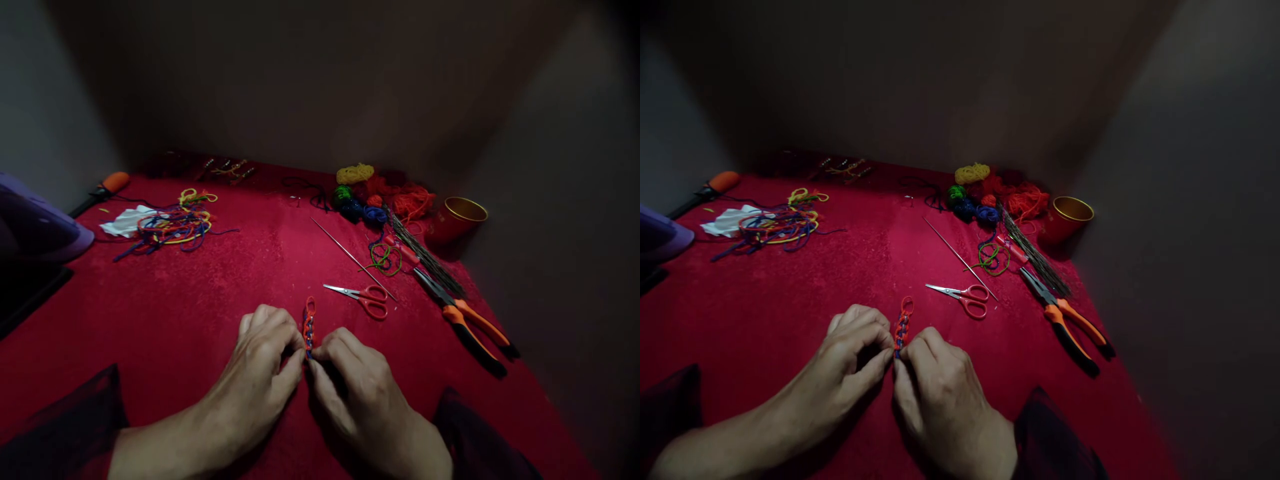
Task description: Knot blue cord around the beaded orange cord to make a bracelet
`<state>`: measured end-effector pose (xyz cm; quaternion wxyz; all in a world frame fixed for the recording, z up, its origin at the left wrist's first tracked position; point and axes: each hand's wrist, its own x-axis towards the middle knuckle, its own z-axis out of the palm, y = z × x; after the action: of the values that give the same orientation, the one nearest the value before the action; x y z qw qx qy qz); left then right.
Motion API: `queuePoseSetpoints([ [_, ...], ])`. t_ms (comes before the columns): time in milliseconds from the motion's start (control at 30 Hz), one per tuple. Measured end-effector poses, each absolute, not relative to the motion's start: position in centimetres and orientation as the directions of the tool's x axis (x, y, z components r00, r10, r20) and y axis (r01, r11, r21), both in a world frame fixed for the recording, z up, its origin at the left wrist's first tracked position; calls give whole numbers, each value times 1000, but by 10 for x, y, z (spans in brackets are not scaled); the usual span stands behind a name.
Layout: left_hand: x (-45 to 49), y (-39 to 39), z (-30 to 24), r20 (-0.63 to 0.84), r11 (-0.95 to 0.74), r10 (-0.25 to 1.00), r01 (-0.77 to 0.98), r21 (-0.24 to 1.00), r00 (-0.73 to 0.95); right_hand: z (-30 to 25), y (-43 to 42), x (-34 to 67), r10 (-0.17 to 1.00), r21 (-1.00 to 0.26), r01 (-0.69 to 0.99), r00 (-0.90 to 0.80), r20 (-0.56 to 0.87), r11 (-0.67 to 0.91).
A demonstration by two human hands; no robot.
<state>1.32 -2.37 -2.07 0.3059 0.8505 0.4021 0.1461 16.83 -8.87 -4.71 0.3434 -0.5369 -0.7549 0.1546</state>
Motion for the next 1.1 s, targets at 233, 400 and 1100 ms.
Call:
queuePoseSetpoints([
  [233,15,-22,-14,-34,-438,772,571,694,635,-43,-84,167,925,-606,712,-172,340,355],
  [400,13,-21,-18,-19,-445,765,550,707,644,-46,-86,166,931,-640,694,-126,342,330],
  [1100,16,-32,-20,28,-396,849,602,694,527,-46,-86,168,944,-684,662,-115,309,305],
])
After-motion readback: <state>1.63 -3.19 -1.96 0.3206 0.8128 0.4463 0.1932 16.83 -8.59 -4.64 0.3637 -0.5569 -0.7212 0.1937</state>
